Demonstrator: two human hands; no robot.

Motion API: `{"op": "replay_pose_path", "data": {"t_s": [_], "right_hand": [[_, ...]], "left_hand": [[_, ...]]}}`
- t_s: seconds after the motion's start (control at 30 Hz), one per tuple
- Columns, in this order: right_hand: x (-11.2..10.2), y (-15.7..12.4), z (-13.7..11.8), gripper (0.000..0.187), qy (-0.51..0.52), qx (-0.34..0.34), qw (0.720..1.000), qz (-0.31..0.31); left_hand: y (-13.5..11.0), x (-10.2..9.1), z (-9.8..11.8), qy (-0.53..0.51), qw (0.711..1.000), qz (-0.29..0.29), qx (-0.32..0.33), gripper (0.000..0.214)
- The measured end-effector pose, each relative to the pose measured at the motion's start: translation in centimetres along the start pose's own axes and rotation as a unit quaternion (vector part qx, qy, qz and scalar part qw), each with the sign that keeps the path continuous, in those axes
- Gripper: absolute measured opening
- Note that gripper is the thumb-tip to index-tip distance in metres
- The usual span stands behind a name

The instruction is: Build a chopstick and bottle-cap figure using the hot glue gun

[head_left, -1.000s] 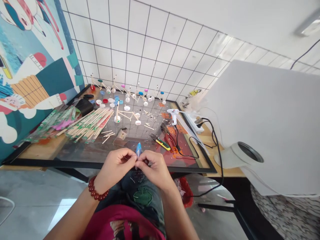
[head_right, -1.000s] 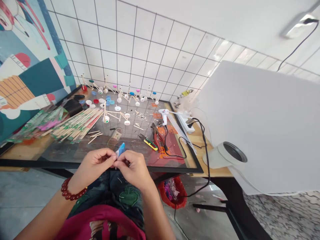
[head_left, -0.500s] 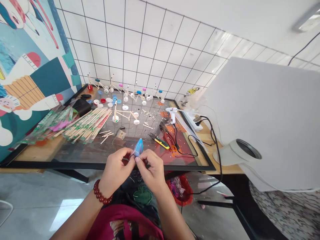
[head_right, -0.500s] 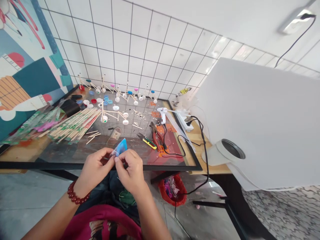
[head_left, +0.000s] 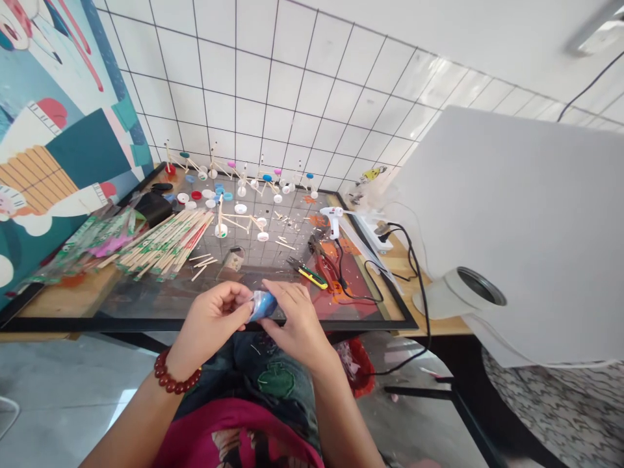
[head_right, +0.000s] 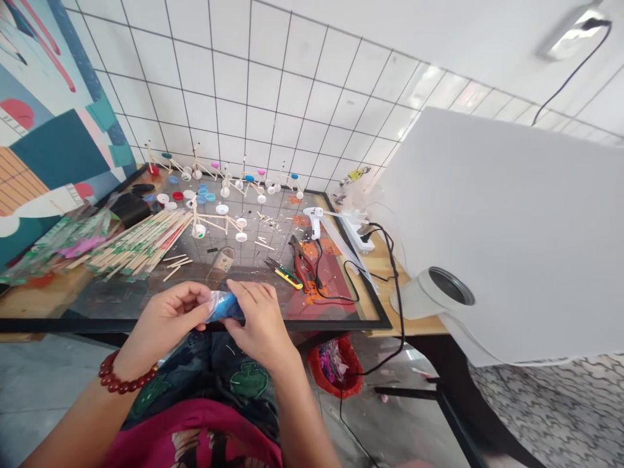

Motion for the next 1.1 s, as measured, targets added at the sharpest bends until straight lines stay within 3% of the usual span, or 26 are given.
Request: {"op": "replay_pose_path", "data": {"t_s": [0.17, 0.27, 0.4, 0.6, 0.7, 0.83, 0.97, 1.1], "right_hand": [[0.6, -0.4, 0.3, 0.065, -0.013, 0.014, 1.0, 0.0], [0.4, -0.5, 0.1, 0.057, -0.03, 0.003, 0.999, -0.011], [0.0, -0.3, -0.1, 0.038, -0.043, -0.007, 0.999, 0.0], [-0.2, 0.0, -0.5, 0.015, 0.007, 0.007, 1.0, -0.001], [-0.2, 0.1, -0.6, 0.013, 0.025, 0.054, 0.998, -0.007], [0.0, 0.1, -0.9, 0.003, 0.034, 0.075, 0.997, -0.01], [0.3, 0.0, -1.1, 0.039, 0.05, 0.055, 0.997, -0.021], [0.7, -0.2, -0.9, 0.015, 0.052, 0.028, 0.998, -0.018]], "left_hand": [[0.3, -1.2, -0.3, 0.038, 0.997, 0.042, 0.05, 0.023], [0.4, -1.6, -0.7, 0.069, 0.996, 0.006, 0.056, 0.011], [0.4, -1.4, -1.0, 0.088, 0.994, -0.031, 0.052, 0.012], [-0.3, -1.0, 0.2, 0.141, 0.978, 0.011, 0.156, 0.018], [-1.0, -0.9, 1.0, 0.178, 0.956, 0.039, 0.231, 0.009], [-1.6, -0.8, 1.6, 0.197, 0.934, 0.046, 0.294, 0.014], [-1.6, -0.7, 1.4, 0.193, 0.937, 0.054, 0.286, 0.01], [-1.8, -0.4, 1.4, 0.208, 0.933, 0.055, 0.29, 0.011]]}}
Point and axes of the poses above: each hand's wrist, its own y-axis towards the middle knuckle, its own x-axis out of the palm, z = x × y, the point moved 4 cm from there along y, towards the middle knuckle, and after that the axes turned 3 degrees about -y, right-handed, at the moved point
